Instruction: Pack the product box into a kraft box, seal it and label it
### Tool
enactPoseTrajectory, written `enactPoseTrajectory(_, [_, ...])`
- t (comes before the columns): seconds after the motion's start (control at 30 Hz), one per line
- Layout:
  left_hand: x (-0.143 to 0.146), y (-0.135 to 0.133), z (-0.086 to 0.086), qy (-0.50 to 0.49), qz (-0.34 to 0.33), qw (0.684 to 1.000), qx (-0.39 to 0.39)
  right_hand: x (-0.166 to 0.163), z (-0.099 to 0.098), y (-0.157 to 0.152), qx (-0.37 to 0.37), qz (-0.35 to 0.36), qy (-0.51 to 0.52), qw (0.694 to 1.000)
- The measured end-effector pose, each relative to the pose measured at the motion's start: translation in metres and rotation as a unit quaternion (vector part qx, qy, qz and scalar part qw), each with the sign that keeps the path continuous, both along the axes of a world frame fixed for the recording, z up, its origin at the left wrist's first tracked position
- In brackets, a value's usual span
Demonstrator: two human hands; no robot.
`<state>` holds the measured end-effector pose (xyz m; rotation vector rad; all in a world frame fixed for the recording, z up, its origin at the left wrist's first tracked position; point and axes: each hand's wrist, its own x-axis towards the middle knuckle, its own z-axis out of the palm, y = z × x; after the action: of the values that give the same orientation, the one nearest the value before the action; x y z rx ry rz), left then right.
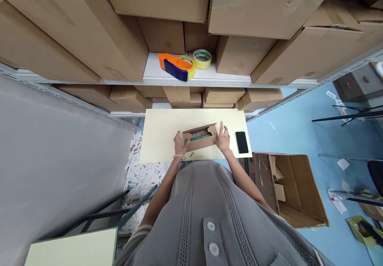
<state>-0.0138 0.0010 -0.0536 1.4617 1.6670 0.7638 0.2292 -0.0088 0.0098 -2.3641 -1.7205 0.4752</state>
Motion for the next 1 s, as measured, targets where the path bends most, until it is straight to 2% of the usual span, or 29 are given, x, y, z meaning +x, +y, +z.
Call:
enactPoseTrajectory(0.07, [-0.001,0.003,-0.007,-0.036,-0.006,0.999,-0.001,-0.005,0.013,0.004,0.031,0.076,-0.081,0.993])
enactPoseTrajectory(0.17, [-0.002,0.007,-0.015,-0.077,-0.003,0.997,-0.003,-0.015,0.025,0.009,0.053,0.205,-0.136,0.968])
enactPoseTrajectory(0.3, [-0.003,0.007,-0.023,-0.097,0.003,0.995,0.0,-0.031,0.018,0.016,0.028,0.298,-0.147,0.943])
enactPoseTrajectory(0.47, [-0.002,0.006,-0.029,-0.113,0.006,0.994,0.002,-0.045,0.003,0.018,0.009,0.306,-0.147,0.941])
enactPoseTrajectory(0.87, [-0.001,0.012,-0.028,-0.135,0.012,0.991,-0.007,-0.043,0.008,0.006,0.075,0.283,-0.098,0.951])
enactPoseTrajectory(1.0, [-0.002,0.013,-0.023,-0.134,0.006,0.991,-0.013,-0.039,0.0,-0.003,0.095,0.28,-0.085,0.952])
